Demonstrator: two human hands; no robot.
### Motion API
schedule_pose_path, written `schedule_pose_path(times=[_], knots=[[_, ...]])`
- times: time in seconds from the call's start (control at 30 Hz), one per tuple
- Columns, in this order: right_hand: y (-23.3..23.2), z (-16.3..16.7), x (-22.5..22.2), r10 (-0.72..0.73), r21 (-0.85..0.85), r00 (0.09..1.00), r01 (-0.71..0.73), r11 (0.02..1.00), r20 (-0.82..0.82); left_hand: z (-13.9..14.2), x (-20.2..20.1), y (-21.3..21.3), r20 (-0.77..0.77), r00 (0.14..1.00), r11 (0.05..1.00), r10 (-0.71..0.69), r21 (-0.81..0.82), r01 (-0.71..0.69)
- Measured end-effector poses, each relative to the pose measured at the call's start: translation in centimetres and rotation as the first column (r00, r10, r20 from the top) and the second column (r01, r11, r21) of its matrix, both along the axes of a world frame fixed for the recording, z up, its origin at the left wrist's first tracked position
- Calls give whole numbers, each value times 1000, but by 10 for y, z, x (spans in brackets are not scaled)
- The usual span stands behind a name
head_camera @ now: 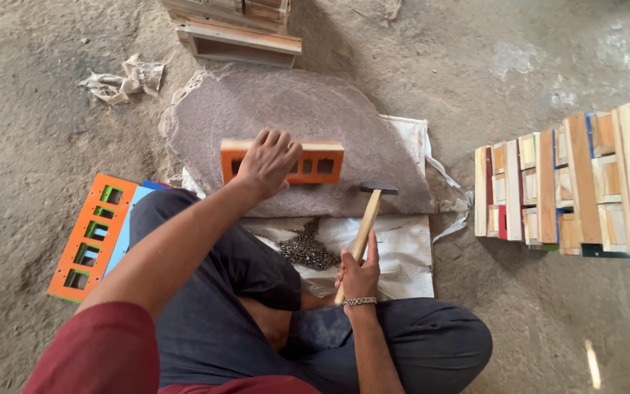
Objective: The person sits on the floor and uses a hammer to drive nails into small wooden frames with rectangular cutouts. They repeatedly pick up frames, position them on a cushion, hammer nails, and stack the finished frames into a growing pile.
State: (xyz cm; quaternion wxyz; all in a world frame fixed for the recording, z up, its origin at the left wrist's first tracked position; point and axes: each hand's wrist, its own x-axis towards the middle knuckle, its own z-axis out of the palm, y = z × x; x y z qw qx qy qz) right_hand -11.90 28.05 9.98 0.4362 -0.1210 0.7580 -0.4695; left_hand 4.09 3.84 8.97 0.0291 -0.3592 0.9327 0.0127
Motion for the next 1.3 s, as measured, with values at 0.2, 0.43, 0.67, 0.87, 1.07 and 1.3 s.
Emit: schedule_pose_path(times=[0.2, 0.43, 0.67, 0.87, 1.07, 1.3], knots=[[3, -2, 4, 125, 127, 980, -106, 986, -156, 19, 0, -2, 44, 943, 847, 329, 428, -315], [3, 34, 14, 326, -37, 585, -522, 852, -743, 23, 2, -9, 96, 953, 816, 286, 497, -295], [-27, 65, 36, 593, 313, 512, -532, 787, -621, 14, 3, -11, 67, 944, 808, 322, 500, -311], [-23, 62, 41, 470, 154, 499, -548, 822, -728, 9, 6, -15, 21, 948, 835, 317, 468, -289], [-27, 56, 47, 567, 273, 406, -585, 764, -717, 9, 4, -13, 14, 940, 833, 340, 460, -308], [-24, 54, 48, 534, 200, 516, -567, 799, -670, 6, 7, -21, 18, 945, 805, 327, 518, -289]])
